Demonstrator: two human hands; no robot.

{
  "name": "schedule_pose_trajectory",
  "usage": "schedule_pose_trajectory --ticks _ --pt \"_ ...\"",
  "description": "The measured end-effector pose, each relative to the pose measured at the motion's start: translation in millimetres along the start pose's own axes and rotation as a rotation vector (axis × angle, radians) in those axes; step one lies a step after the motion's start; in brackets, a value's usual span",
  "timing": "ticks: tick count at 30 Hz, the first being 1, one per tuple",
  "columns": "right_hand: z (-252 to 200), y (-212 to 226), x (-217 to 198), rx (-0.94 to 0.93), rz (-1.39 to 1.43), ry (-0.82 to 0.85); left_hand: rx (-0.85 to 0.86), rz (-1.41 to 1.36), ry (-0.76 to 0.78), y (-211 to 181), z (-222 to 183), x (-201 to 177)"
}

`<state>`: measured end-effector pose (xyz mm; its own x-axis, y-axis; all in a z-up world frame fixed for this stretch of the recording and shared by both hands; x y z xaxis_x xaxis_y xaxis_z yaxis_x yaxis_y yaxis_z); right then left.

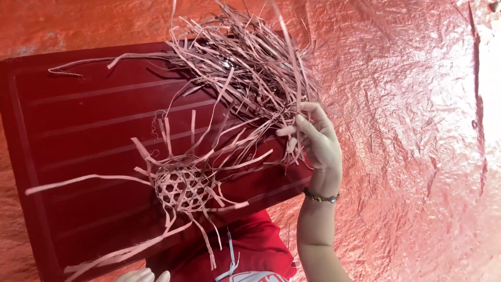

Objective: A person is weaving a small basket using pink plastic strips, focusing on securing the rim and building the structure.

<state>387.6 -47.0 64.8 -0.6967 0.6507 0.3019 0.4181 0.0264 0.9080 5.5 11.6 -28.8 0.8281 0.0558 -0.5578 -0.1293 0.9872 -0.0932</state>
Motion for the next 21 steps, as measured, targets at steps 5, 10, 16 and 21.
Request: schedule_pose_trajectory --ticks 5,10,16,21 --pt "-23 23 15 -0.142 -0.067 0.049 0.283 0.024 -0.038 1 -7 0" --pt "-47 23 -1 -0.313 -0.114 -0.168 -0.05 0.09 -0.102 -10 55 -1" --pt "-74 24 -3 -0.532 0.151 -0.34 0.065 -0.007 0.117 -5 86 4" --pt "-91 13 -13 -0.633 0.184 -0.371 0.042 -0.025 0.257 -4 89 29"
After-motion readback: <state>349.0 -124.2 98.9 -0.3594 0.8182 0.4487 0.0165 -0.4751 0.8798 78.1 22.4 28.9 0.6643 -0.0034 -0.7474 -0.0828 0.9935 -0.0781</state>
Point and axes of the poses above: each hand's wrist, its own z-axis towards the middle knuckle, its own x-axis out of the palm, y = z × x, the point moved 2 cm from there along z, towards the middle knuckle, and after that the axes turned 11 degrees about x, right-handed, at the moved point
